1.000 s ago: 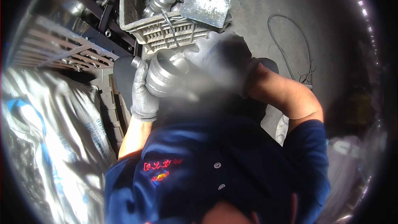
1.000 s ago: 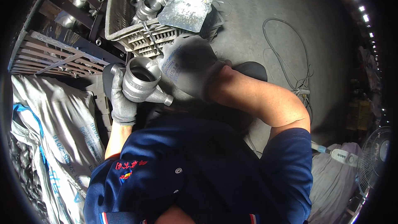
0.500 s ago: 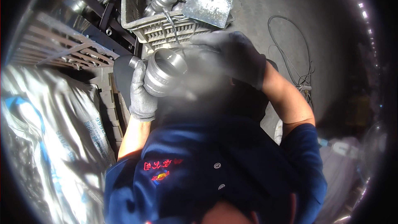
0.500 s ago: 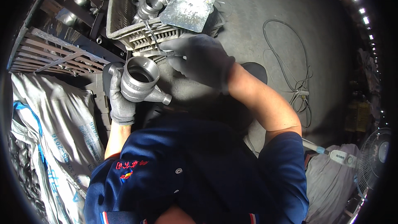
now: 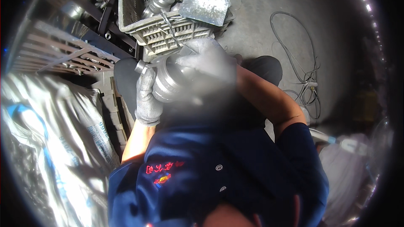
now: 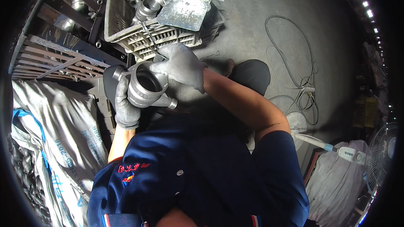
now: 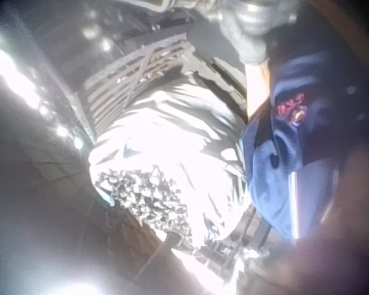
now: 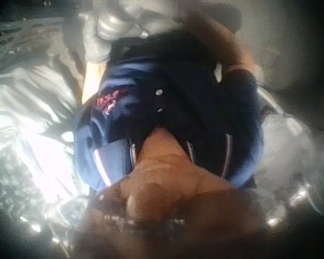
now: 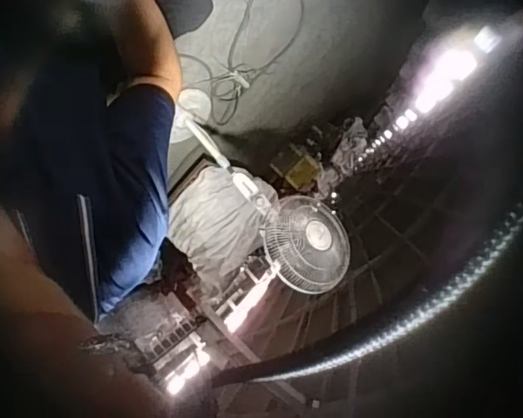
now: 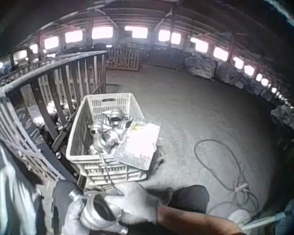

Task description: Deburring and inspecting curved metal fabrication parts using a hand scraper tool.

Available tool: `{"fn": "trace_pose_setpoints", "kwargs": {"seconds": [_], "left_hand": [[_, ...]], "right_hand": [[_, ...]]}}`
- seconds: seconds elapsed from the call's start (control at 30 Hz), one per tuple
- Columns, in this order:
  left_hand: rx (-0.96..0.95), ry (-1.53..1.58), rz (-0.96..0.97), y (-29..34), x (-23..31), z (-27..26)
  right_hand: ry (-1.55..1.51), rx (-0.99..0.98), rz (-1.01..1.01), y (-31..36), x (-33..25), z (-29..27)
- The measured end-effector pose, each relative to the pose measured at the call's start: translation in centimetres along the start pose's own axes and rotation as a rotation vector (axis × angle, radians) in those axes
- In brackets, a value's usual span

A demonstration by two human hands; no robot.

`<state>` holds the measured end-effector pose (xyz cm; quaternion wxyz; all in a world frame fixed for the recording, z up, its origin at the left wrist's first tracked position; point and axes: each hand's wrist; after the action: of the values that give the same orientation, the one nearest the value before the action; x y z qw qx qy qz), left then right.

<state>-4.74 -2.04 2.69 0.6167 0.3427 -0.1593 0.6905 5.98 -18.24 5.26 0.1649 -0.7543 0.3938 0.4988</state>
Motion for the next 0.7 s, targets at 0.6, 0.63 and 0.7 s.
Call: {"fn": "trace_pose_setpoints", "kwargs": {"seconds": [0.6, 0.63, 0.7], "left_hand": [[-0.014, -0.033, 0.001, -0.1, -0.4, 0.0], [-0.015, -0.033, 0.000, -0.2, -0.4, 0.1], [-0.007, -0.046, 0.009, -0.2, -0.3, 0.4]], "right_hand": [[0.335, 0.102, 0.035, 0.8, -1.9, 0.6], [0.335, 0.104, 0.035, 0.8, -1.9, 0.7], [0.415, 0.156, 0.011, 0.8, -1.9, 0.8]]}}
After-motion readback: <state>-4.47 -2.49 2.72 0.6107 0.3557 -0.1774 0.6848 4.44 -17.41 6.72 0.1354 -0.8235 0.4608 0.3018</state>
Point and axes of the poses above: each hand's wrist, its own y-axis away from the middle knuckle, its own z-axis out of the palm, x = y × z, and after that the axes turned 11 degrees about y, right-handed
